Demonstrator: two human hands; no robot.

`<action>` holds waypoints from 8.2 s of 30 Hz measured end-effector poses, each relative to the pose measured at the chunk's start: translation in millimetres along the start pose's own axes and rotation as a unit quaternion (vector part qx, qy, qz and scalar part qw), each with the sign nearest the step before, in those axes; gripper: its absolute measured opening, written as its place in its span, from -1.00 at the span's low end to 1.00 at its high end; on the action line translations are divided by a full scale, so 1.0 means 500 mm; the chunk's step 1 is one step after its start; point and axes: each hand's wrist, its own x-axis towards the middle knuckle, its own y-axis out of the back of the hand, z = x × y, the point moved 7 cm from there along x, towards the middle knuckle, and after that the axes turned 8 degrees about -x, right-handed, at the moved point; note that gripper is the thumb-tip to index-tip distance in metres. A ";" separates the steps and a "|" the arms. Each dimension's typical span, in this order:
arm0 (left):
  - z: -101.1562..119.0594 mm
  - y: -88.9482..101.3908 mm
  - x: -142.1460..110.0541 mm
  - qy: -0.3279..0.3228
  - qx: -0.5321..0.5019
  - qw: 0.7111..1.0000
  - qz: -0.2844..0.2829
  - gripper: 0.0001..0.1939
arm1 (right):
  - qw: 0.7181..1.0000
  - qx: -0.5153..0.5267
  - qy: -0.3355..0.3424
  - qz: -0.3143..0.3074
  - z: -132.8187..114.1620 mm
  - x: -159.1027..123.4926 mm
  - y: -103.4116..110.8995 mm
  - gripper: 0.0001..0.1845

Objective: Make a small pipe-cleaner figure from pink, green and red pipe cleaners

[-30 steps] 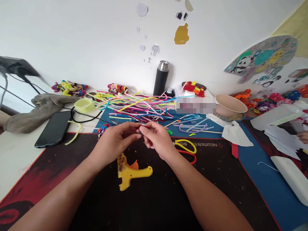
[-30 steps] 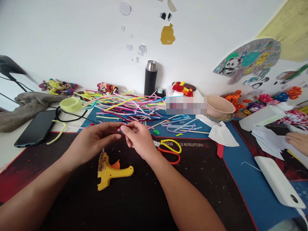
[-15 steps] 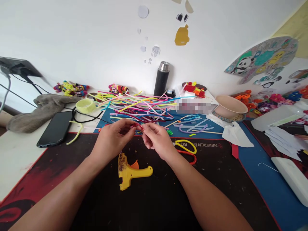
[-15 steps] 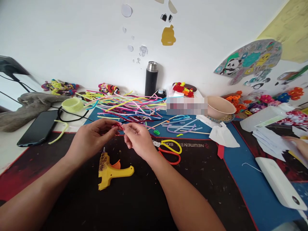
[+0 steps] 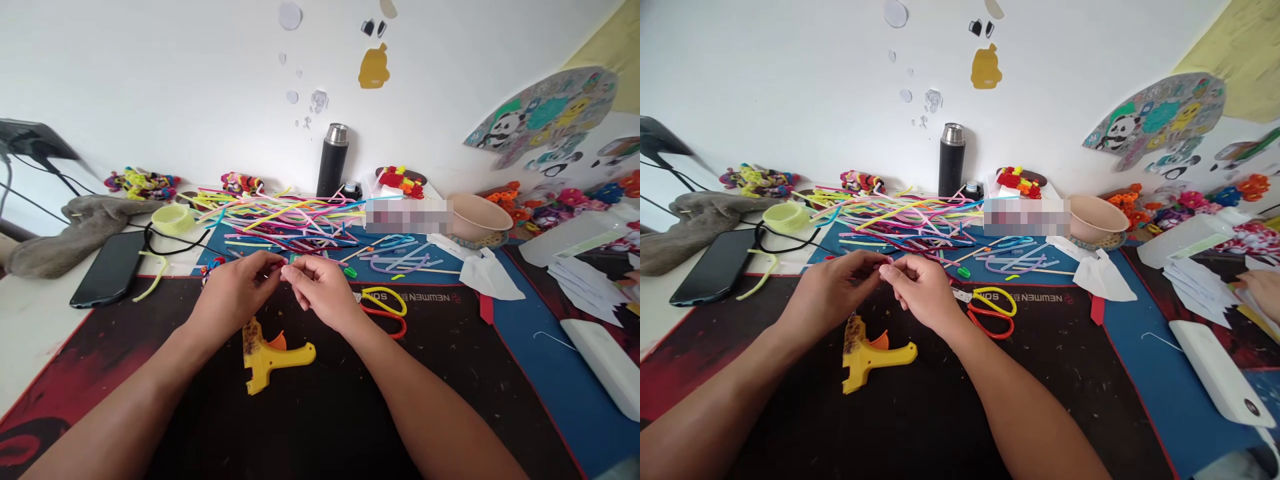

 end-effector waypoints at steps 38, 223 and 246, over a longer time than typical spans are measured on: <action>-0.036 -0.024 0.012 0.161 -0.523 0.836 0.040 -0.61 | 0.999 0.039 -0.032 -0.003 0.027 0.002 -0.006 -0.55; -0.012 -0.016 0.004 0.095 -0.388 0.913 -0.084 -0.64 | 0.999 -0.015 0.027 -0.014 0.018 0.012 0.011 -0.66; -0.011 -0.021 0.009 0.062 -0.314 0.946 -0.059 -0.69 | 0.999 -0.033 0.004 0.002 0.031 0.012 0.005 -0.73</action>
